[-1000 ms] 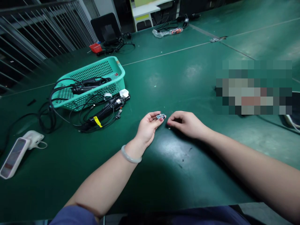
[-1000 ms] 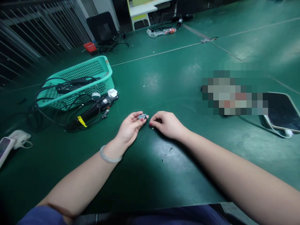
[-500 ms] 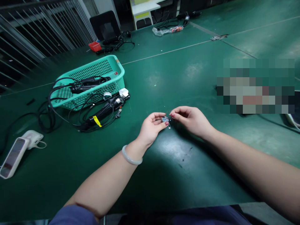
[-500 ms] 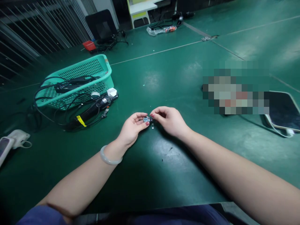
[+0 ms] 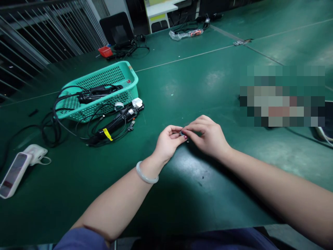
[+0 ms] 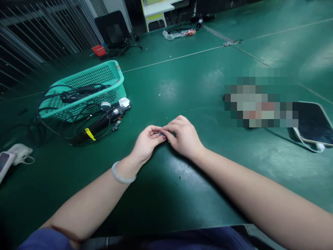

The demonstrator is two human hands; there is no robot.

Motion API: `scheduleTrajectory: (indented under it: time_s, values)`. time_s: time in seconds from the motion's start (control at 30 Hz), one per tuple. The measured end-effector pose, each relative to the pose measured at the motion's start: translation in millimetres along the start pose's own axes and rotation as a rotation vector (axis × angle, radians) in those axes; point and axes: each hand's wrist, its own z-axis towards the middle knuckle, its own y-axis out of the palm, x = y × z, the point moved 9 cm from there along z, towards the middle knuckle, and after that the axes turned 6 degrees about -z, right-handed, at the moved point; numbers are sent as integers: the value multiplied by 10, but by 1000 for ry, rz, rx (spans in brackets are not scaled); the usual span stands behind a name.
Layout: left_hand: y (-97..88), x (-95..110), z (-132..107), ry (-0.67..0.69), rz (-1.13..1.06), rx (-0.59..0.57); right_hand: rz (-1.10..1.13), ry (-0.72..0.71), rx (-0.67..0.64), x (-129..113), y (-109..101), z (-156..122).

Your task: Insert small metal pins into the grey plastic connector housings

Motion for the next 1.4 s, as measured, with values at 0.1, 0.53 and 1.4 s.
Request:
scheduleTrajectory:
  time_s: [0.1,0.53,1.4]
  values:
    - [0,4,4,0,-9,-1,-35,-41,-19,-46,27,3]
    - [-17,11,4,-5,-38,2,76,97,4,196,-4,-1]
    - [-96,-9,47,-40,-181,77,-166,122,-430,383,362,-96]
